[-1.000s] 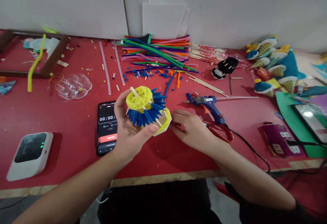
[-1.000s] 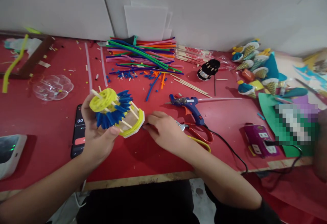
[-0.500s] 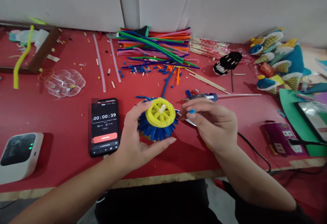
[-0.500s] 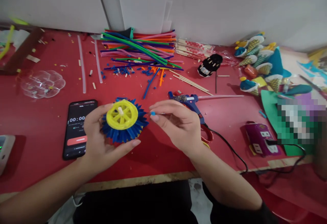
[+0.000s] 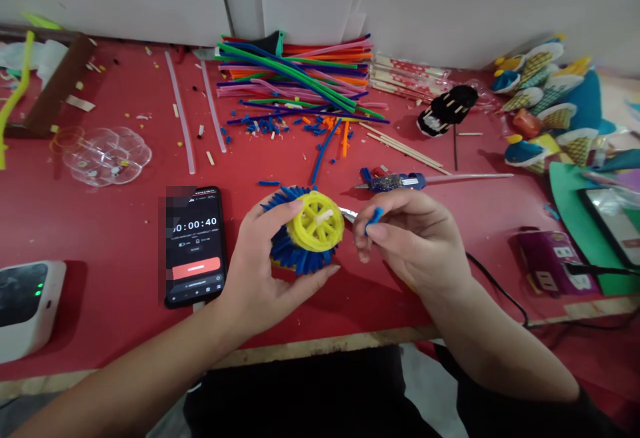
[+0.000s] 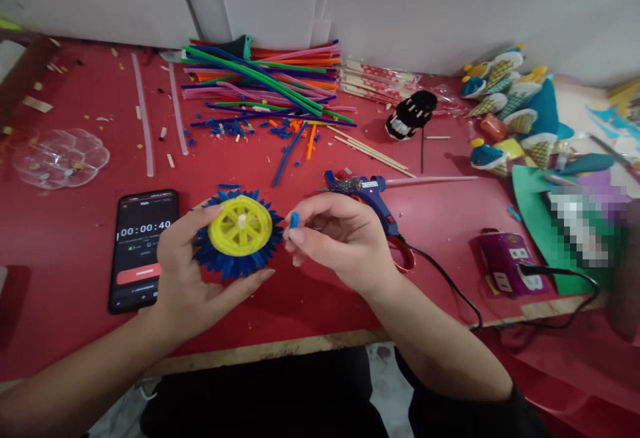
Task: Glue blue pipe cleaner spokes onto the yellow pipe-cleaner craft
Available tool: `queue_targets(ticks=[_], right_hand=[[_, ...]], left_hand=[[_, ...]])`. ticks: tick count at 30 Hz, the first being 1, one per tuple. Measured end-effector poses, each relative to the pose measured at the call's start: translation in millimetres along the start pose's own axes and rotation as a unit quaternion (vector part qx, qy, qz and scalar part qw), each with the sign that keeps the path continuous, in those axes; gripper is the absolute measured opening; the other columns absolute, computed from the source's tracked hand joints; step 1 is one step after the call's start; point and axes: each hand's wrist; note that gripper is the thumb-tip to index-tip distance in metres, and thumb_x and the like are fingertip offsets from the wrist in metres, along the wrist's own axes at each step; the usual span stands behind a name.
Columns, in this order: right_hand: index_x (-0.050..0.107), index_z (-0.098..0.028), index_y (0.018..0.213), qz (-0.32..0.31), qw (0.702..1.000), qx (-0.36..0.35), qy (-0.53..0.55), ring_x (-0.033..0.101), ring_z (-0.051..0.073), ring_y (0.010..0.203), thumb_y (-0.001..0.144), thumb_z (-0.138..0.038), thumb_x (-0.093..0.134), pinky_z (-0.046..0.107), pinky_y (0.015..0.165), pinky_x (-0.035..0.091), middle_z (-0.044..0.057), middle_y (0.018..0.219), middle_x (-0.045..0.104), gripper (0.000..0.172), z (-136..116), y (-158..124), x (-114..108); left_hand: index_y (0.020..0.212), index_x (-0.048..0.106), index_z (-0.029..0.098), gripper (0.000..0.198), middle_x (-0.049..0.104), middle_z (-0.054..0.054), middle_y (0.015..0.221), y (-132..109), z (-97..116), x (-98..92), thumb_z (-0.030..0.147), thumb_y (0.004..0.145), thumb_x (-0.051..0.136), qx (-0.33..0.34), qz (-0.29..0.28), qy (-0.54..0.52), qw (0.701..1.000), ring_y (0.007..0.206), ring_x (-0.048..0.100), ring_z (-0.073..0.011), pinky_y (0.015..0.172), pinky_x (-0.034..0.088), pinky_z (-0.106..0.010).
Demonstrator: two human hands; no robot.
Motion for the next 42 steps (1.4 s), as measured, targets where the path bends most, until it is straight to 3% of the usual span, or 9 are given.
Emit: queue_targets(ticks=[5,10,16,19,23,32,37,42], right_hand=[[0.074,-0.023,0.089,-0.019,0.999,0.018,0.032,0.072,0.01,0.061,0.087,-0.014,0.081,0.016,0.046,0.06,-0.003,0.08,0.077,0.012,-0.9,3.0,-1.6],[0.072,-0.023,0.086,0.007,0.999,0.034,0.026,0.073,0.011,0.056,0.086,-0.02,0.083,0.016,0.043,0.058,-0.003,0.082,0.081,0.012,-3.5,3.1,0.8],[0.075,-0.025,0.087,0.012,0.999,0.039,0.02,0.08,0.016,0.07,0.088,-0.027,0.084,0.02,0.048,0.064,-0.001,0.094,0.084,0.009,-4.4,2.4,1.2],[0.076,-0.026,0.087,0.021,0.999,0.034,0.015,0.08,0.014,0.069,0.087,-0.026,0.084,0.019,0.05,0.064,-0.001,0.09,0.084,0.009,-4.4,1.9,1.1],[0.076,-0.028,0.092,0.032,0.999,0.022,0.011,0.076,0.012,0.06,0.086,-0.024,0.086,0.017,0.048,0.062,-0.004,0.08,0.082,0.012,-3.8,1.2,2.7],[0.08,-0.028,0.088,0.063,0.997,-0.034,0.017,0.073,0.01,0.055,0.085,-0.026,0.087,0.016,0.047,0.061,-0.005,0.08,0.083,0.008,-6.2,5.1,1.1],[0.079,-0.03,0.087,0.112,0.99,-0.088,0.001,0.068,0.007,0.05,0.085,-0.028,0.088,0.017,0.046,0.059,-0.007,0.078,0.081,0.01,-9.3,6.6,-2.6],[0.078,-0.032,0.089,0.13,0.987,-0.09,-0.038,0.065,0.009,0.049,0.083,-0.032,0.09,0.021,0.047,0.057,-0.006,0.076,0.079,0.013,-6.5,6.7,-2.5]], left_hand=[[0.153,0.047,0.026,0.088,0.066,-0.015,0.133,-0.7,0.6,0.8,0.039,0.079,0.091,-0.002,0.001,-0.004,1.0,0.125,0.069,-0.0367,0.101,0.065,-0.051],[0.154,0.046,0.026,0.086,0.067,-0.015,0.131,0.3,1.5,-0.5,0.038,0.08,0.09,-0.002,0.0,-0.002,1.0,0.125,0.069,-0.0362,0.103,0.064,-0.053],[0.153,0.046,0.026,0.086,0.068,-0.014,0.132,0.8,2.0,-0.2,0.037,0.08,0.091,-0.004,0.002,0.002,1.0,0.125,0.069,-0.0368,0.106,0.063,-0.056],[0.153,0.047,0.026,0.087,0.068,-0.014,0.132,1.0,2.0,-0.5,0.037,0.079,0.091,-0.006,0.003,0.0,1.0,0.126,0.069,-0.0367,0.105,0.063,-0.054],[0.153,0.047,0.029,0.087,0.068,-0.013,0.132,1.6,1.8,-1.0,0.038,0.079,0.092,-0.009,0.002,0.001,1.0,0.123,0.07,-0.035,0.104,0.064,-0.053],[0.15,0.046,0.026,0.086,0.066,-0.012,0.13,3.5,3.4,-2.2,0.037,0.078,0.092,-0.009,0.002,0.015,1.0,0.12,0.071,-0.0326,0.103,0.065,-0.049],[0.147,0.048,0.03,0.084,0.067,-0.01,0.129,3.0,3.4,-2.5,0.037,0.076,0.093,-0.021,0.008,0.003,1.0,0.12,0.071,-0.0343,0.103,0.064,-0.052],[0.147,0.047,0.034,0.085,0.066,-0.01,0.131,2.2,3.8,-1.9,0.036,0.076,0.093,-0.045,-0.005,-0.014,0.999,0.122,0.07,-0.0354,0.103,0.064,-0.055]])
Point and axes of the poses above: each hand's wrist, its own y-axis towards the middle knuckle, its own x-axis out of the palm, z = x × y
